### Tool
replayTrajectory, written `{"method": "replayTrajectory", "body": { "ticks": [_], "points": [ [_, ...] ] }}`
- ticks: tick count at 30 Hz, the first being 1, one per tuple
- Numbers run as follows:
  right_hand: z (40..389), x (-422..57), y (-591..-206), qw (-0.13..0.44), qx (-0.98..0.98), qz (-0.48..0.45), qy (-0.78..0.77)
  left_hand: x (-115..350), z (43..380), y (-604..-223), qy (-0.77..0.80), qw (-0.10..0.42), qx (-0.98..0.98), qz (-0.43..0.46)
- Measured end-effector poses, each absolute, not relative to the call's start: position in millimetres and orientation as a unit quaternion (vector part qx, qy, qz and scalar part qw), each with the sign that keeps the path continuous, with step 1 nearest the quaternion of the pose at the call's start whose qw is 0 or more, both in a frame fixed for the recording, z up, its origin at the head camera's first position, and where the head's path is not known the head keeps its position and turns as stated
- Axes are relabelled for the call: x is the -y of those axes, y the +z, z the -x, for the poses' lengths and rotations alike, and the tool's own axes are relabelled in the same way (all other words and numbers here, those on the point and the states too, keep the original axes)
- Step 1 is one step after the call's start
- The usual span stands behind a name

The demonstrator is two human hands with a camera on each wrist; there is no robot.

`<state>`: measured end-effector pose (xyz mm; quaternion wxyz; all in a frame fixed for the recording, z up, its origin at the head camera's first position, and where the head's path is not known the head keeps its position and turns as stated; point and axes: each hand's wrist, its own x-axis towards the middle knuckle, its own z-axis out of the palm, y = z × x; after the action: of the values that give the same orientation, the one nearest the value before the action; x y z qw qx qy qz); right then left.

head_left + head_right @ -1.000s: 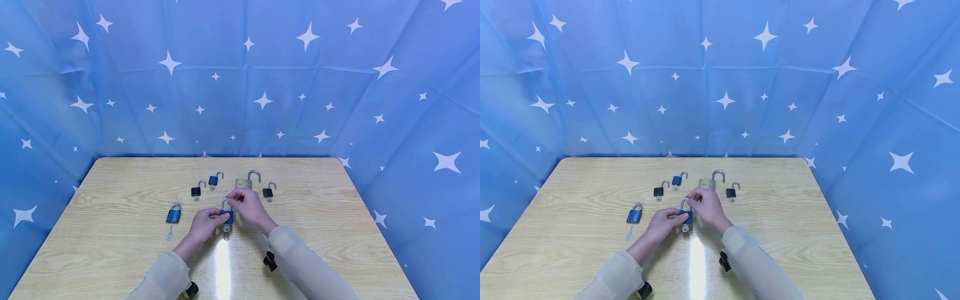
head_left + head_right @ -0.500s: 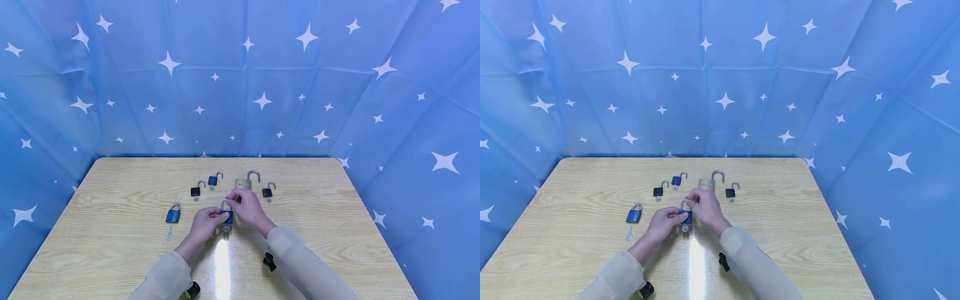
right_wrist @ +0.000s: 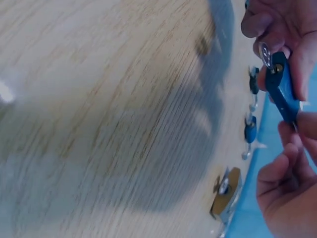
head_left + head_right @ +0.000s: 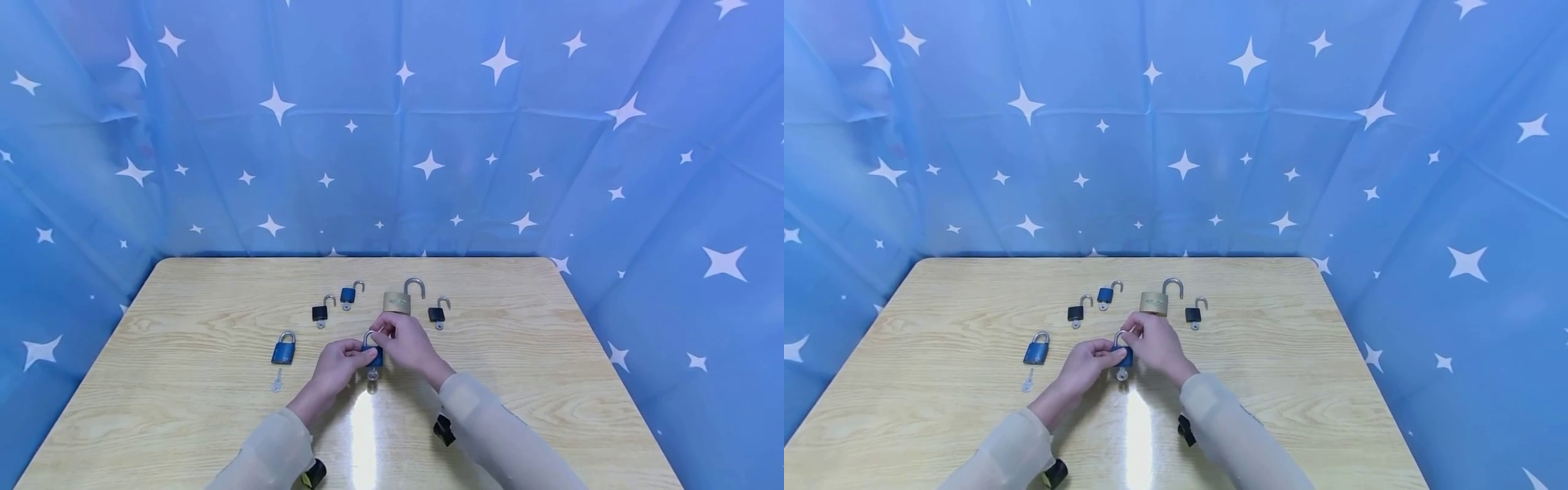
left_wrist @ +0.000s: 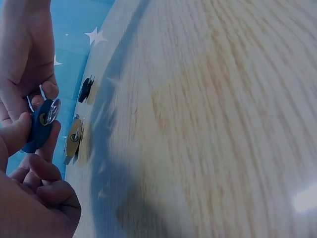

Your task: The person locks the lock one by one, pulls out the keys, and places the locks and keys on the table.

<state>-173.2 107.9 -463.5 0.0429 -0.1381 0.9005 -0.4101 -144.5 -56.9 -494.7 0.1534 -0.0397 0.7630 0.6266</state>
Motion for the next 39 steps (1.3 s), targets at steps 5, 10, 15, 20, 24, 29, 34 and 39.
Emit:
{"method": "replayTrajectory", "body": {
  "ticks": [5, 10, 15, 20, 24, 29, 34, 39],
  "points": [
    [169.6, -110.8, -464.4, 0.038, -0.898, 0.125, -0.420, 58.5, 146.0, -494.2, 0.627, 0.153, -0.763, 0.038],
    [159.6, -114.5, -470.7, 0.031, -0.896, 0.109, -0.428, 61.4, 148.5, -491.9, 0.620, 0.141, -0.771, 0.041],
    [144.4, -117.3, -476.3, 0.047, -0.881, 0.085, -0.463, 62.7, 150.2, -490.1, 0.621, 0.134, -0.771, 0.044],
    [128.8, -115.4, -481.0, 0.082, -0.859, 0.061, -0.502, 62.3, 152.5, -491.3, 0.620, 0.134, -0.772, 0.048],
    [120.4, -109.4, -485.6, 0.092, -0.835, 0.032, -0.542, 61.3, 154.1, -492.4, 0.618, 0.131, -0.773, 0.051],
    [116.0, -99.4, -491.7, 0.083, -0.810, -0.021, -0.580, 59.9, 155.0, -494.1, 0.619, 0.123, -0.774, 0.055],
    [114.3, -91.8, -494.8, 0.063, -0.788, -0.053, -0.611, 58.1, 154.6, -494.6, 0.622, 0.118, -0.772, 0.060],
    [108.7, -86.4, -480.8, 0.066, -0.756, -0.075, -0.647, 58.6, 153.6, -494.0, 0.628, 0.118, -0.766, 0.063]
  ]
}}
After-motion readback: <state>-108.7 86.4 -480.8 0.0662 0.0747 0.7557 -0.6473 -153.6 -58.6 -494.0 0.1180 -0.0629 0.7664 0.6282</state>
